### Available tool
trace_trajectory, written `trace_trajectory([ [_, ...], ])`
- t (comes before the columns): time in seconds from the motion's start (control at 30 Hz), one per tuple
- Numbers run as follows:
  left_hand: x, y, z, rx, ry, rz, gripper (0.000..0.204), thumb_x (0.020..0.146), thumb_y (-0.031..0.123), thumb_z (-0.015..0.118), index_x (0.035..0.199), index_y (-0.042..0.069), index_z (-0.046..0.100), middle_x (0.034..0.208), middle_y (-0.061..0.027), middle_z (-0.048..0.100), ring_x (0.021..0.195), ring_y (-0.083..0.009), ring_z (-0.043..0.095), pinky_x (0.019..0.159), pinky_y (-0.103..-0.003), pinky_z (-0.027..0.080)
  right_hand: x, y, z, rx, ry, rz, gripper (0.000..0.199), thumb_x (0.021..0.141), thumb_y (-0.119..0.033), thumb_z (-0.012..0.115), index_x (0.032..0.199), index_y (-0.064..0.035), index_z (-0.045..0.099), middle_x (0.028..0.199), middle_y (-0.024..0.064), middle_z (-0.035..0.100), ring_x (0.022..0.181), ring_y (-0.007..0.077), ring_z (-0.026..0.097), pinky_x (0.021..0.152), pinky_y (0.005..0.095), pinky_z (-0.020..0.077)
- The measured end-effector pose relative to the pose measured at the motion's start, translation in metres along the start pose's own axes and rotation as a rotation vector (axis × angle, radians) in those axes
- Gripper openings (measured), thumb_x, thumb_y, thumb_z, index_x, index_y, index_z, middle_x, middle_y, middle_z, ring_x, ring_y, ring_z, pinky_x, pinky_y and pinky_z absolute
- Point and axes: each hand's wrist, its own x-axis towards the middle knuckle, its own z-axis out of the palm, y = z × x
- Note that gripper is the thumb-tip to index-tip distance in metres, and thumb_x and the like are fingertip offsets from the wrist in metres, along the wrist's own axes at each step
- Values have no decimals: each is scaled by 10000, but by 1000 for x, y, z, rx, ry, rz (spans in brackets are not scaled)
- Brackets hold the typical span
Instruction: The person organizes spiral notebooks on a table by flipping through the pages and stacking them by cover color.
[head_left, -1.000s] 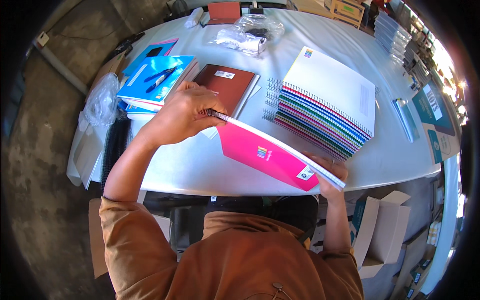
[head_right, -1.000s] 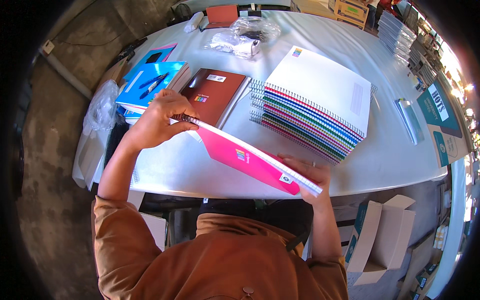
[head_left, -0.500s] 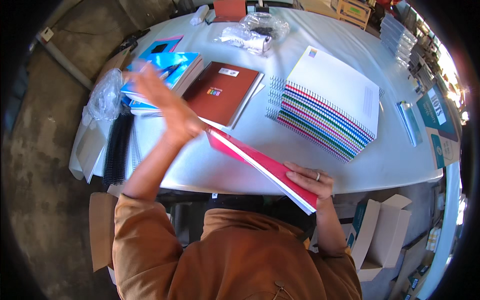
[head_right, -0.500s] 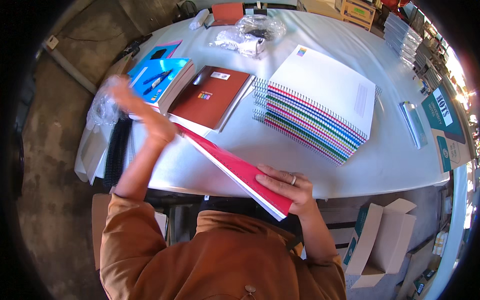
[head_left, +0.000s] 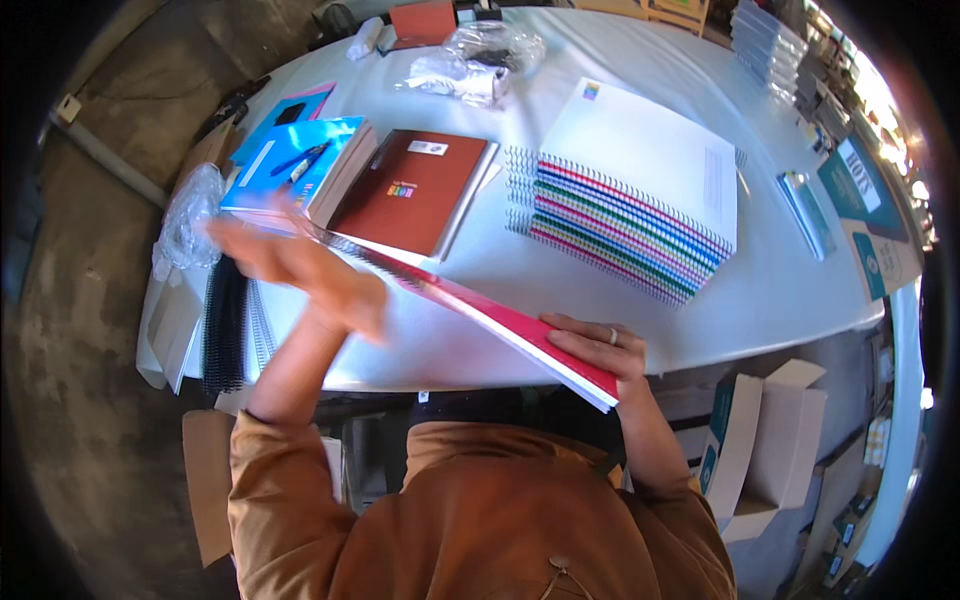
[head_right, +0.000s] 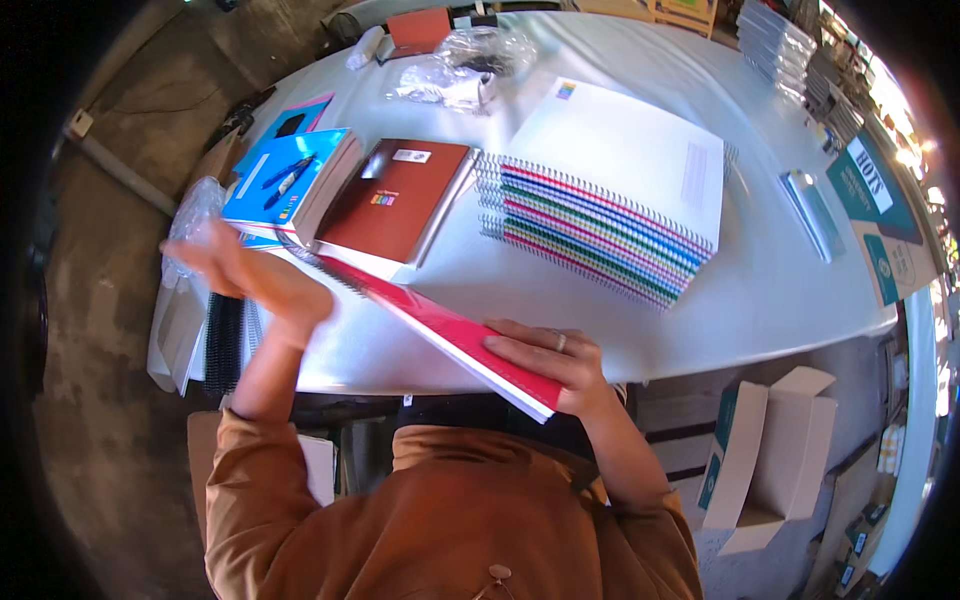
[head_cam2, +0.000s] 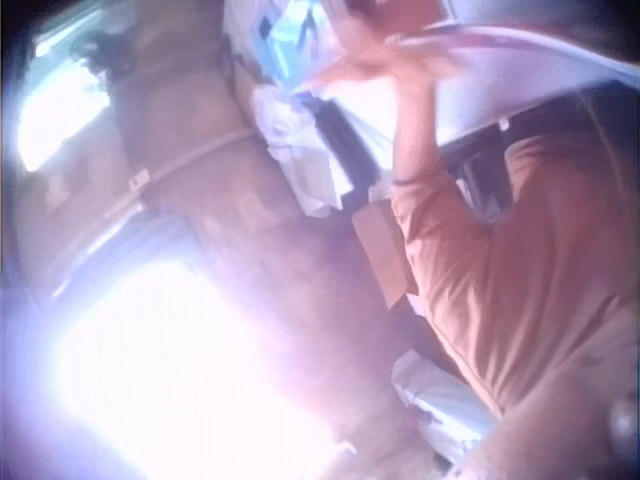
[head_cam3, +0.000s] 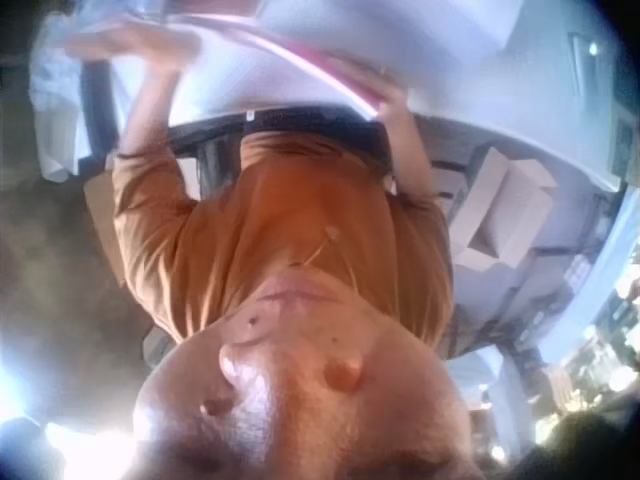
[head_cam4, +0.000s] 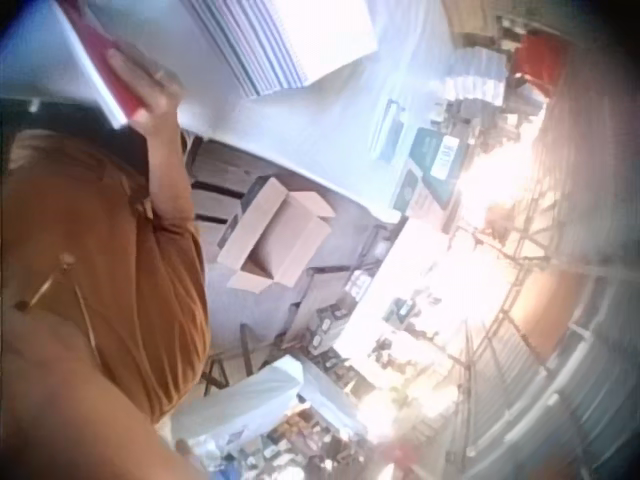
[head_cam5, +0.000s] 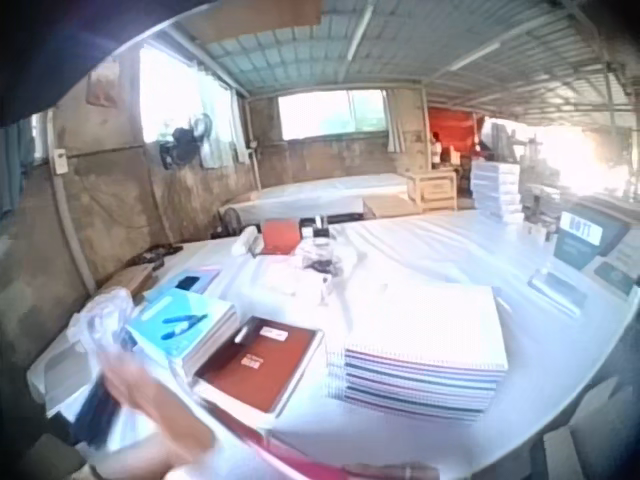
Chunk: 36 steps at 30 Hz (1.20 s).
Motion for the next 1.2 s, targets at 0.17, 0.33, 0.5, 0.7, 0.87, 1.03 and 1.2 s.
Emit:
trace_trajectory([
  [0.17,33,36,2,-44,-90,-142,940,760,671,466,1384,8,231,1409,-220,219,1312,-399,165,1045,-564,94,-5,5,-3,6,74,68,356,718,-127,677,1058,-29,643,1067,173,622,824,268,661,689,302,525],
  [0.33,3,4,40,-288,177,-92,1183,624,829,437,1368,-59,199,1413,-342,50,1323,-467,-29,1044,-588,2,6,-5,5,-35,-8,-21,381,711,-131,682,1074,-28,634,1055,190,621,783,268,656,684,321,519],
  [0.5,-39,18,25,430,-269,-672,889,787,573,433,1366,-52,178,1420,-262,156,1322,-393,86,1049,-474,103,-4,6,2,-76,84,-25,389,708,-150,686,1078,-41,632,1023,182,633,789,272,662,650,310,526],
  [0.7,5,50,23,-115,-59,-144,998,714,732,422,1365,-2,241,1389,-253,249,1308,-400,190,1016,-559,153,9,-9,8,-71,77,66,284,769,-97,638,1022,33,629,1029,192,634,847,272,661,701,292,526],
  [0.87,102,24,23,-434,-128,-137,478,808,529,510,697,80,632,698,-61,610,702,-260,601,696,-379,428,-8,-1,8,266,102,520,307,802,-21,604,1103,32,590,998,125,654,855,152,619,763,261,472],
  [1.03,110,28,39,-375,-307,-162,295,821,265,550,591,85,513,538,-10,466,495,-211,475,526,-349,363,19,-23,12,441,301,518,321,823,-24,578,1143,4,573,1058,134,636,921,161,611,800,271,472],
  [1.2,123,32,41,-171,55,-53,443,769,534,590,745,92,559,759,-83,517,763,-235,479,668,-357,358,9,-16,13,72,187,275,441,718,89,577,1150,1,566,1126,164,597,1009,273,604,878,308,466],
])
